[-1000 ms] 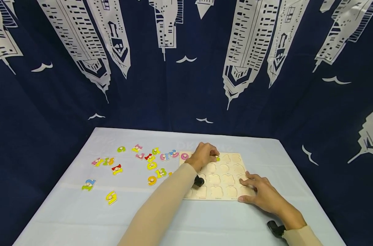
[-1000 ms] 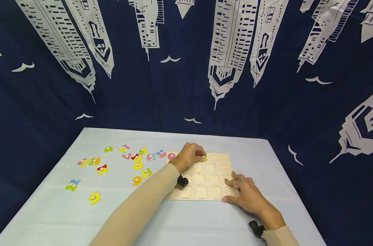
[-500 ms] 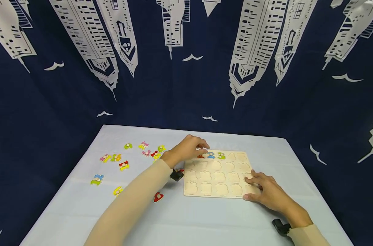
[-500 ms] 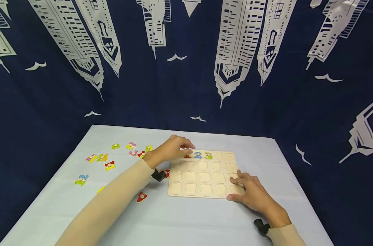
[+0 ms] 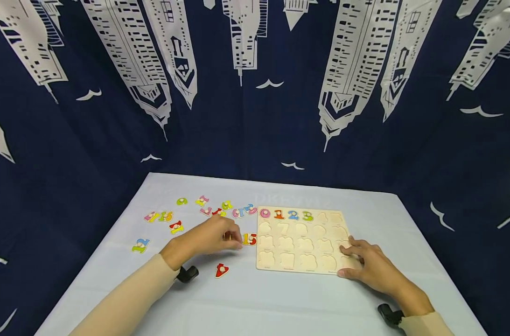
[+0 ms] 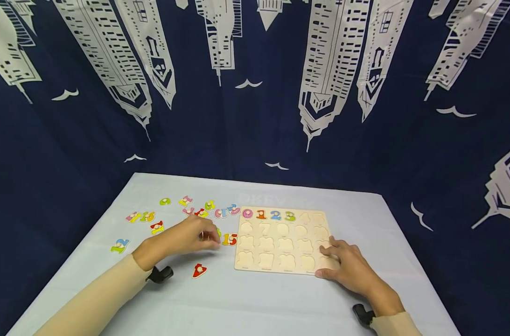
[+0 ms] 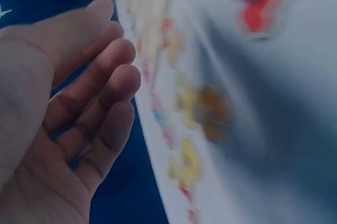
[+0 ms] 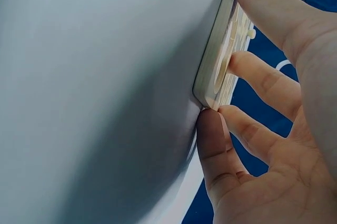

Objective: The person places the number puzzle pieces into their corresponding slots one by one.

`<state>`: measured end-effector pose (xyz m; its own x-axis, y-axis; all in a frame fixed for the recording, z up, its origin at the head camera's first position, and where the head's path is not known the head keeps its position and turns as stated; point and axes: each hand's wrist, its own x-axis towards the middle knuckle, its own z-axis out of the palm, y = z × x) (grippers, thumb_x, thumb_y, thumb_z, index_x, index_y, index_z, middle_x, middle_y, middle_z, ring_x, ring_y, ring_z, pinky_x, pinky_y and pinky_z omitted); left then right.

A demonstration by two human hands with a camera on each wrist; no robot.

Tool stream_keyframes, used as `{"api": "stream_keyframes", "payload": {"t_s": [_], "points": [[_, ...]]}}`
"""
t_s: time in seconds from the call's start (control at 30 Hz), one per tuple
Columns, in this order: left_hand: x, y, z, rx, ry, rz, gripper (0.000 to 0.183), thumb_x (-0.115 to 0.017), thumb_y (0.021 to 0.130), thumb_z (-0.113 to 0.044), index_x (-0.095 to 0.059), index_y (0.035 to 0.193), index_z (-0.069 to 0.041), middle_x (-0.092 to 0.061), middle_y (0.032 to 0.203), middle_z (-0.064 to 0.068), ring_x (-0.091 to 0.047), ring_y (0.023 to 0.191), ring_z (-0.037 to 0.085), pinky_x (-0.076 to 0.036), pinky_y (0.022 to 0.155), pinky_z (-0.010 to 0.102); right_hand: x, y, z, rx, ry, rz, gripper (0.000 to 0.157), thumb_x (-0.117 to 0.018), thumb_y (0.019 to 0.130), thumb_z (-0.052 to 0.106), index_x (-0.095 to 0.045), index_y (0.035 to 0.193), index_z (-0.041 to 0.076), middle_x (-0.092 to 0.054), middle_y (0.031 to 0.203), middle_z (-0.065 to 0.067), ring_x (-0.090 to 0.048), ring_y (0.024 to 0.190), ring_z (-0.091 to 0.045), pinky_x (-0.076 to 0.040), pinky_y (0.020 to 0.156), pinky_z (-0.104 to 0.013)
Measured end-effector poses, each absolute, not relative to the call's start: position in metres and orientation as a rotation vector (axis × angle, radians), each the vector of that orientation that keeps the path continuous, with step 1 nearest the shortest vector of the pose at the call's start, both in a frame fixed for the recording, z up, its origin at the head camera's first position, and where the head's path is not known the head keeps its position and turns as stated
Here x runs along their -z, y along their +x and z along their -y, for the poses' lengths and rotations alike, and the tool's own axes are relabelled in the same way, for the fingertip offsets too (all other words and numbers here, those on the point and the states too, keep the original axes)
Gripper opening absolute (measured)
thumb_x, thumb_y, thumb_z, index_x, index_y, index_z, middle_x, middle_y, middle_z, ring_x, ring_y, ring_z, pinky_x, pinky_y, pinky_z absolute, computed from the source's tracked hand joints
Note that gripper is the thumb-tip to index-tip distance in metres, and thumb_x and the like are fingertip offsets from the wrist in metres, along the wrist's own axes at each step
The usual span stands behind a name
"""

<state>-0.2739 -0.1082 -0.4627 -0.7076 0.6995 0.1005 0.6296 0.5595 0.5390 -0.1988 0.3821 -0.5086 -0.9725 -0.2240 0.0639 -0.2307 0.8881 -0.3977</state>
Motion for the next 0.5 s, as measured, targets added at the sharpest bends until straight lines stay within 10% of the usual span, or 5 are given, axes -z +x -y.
{"api": "stream_keyframes", "payload": {"t_s": [0.5], "points": [[0.502, -0.239, 0.159, -0.923, 1.148, -2.472, 0.015, -0.091, 0.102, -0.012, -0.091, 0.111, -0.024, -0.077, 0.101, -0.016, -0.066, 0.091, -0.006, -0.061, 0.086, 0.019, 0.509, -0.199, -0.382, -0.648, 0.348, 3.066, 0.082, -0.102, 0.086, 0.049, -0.077, 0.150, 0.004, -0.050, 0.173, -0.040, -0.061, 0.137, -0.061, -0.055, 0.108, -0.079]]}}
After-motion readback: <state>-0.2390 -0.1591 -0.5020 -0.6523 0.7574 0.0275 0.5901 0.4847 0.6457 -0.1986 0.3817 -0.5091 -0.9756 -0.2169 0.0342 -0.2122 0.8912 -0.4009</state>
